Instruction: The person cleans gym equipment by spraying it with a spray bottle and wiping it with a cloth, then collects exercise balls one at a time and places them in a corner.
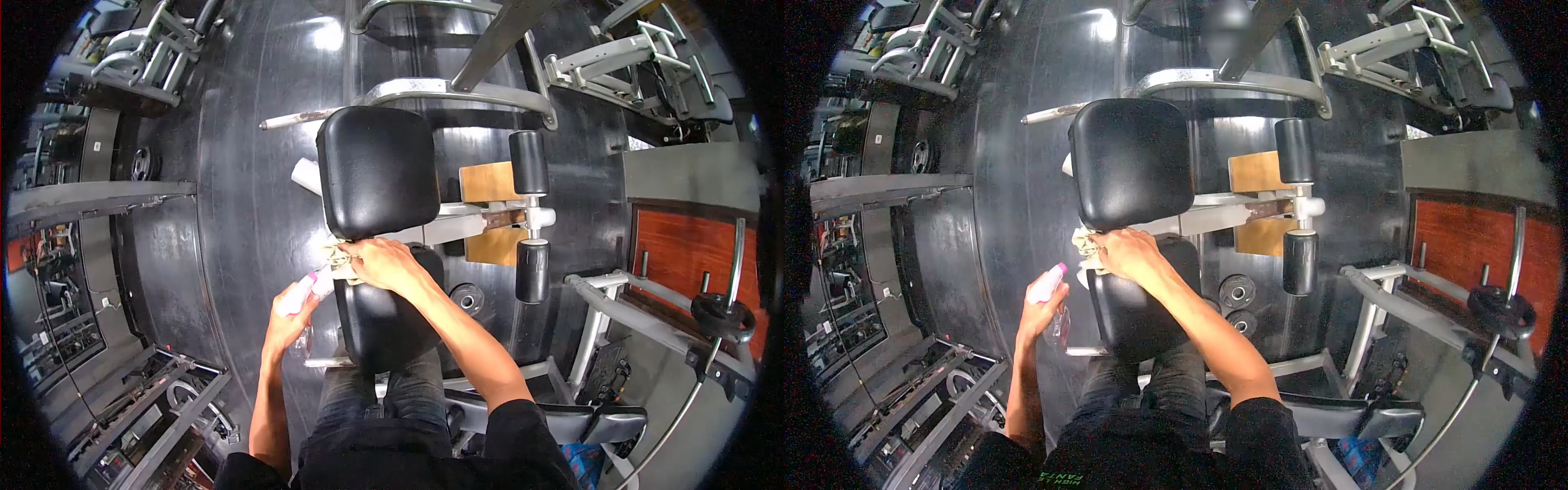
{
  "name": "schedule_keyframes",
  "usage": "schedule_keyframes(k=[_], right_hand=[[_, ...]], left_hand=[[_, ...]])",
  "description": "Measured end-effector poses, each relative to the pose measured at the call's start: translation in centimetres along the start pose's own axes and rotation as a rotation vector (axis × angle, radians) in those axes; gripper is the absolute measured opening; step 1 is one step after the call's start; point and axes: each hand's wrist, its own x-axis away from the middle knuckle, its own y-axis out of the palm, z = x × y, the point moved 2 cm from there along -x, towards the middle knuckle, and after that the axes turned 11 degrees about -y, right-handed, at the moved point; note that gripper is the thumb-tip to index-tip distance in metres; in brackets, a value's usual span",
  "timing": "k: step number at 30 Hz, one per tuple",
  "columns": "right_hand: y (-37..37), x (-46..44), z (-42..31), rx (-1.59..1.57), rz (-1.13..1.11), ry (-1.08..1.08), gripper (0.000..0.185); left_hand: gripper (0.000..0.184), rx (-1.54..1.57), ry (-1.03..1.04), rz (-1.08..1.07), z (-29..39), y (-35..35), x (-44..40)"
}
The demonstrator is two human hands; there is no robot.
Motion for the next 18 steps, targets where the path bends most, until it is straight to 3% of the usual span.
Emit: schedule_keyframes(k=[3, 6, 8, 11, 14, 15, 17, 18], right_hand=[[-0.9, 0.6, 0.9, -0.068, 0.011, 0.059, 0.032], [-2.0, 1.5, 3.4, -0.075, -0.133, 0.252, 0.034], [-2.0, 1.9, 4.5, -0.100, -0.135, 0.237, 0.033], [-0.9, 2.0, 6.4, -0.133, -0.106, 0.214, 0.031], [3.1, 1.5, 12.9, -0.089, -0.220, 0.128, 0.030], [0.7, 2.1, 12.8, -0.061, -0.365, 0.173, 0.042], [-1.5, 4.0, 14.8, 0.126, -0.591, 0.356, 0.046], [-2.2, 5.9, 16.3, 0.186, -0.606, 0.277, 0.049]], left_hand=[[0.021, 0.012, 0.009, 0.038, 0.6, 0.0, 0.3], [0.023, 0.000, 0.040, 0.040, 1.1, 0.0, 0.6], [0.010, 0.003, 0.067, 0.085, 2.2, 0.3, 1.0], [0.011, 0.041, 0.015, 0.066, 2.3, 0.6, 1.2], [0.011, 0.051, 0.008, 0.063, 2.2, 0.6, 1.4], [0.011, 0.049, 0.007, 0.059, 2.4, 0.7, 1.4], [0.011, 0.006, 0.062, 0.061, 3.1, 0.6, 1.7], [0.011, 0.006, 0.063, 0.055, 3.3, 0.7, 1.8]])
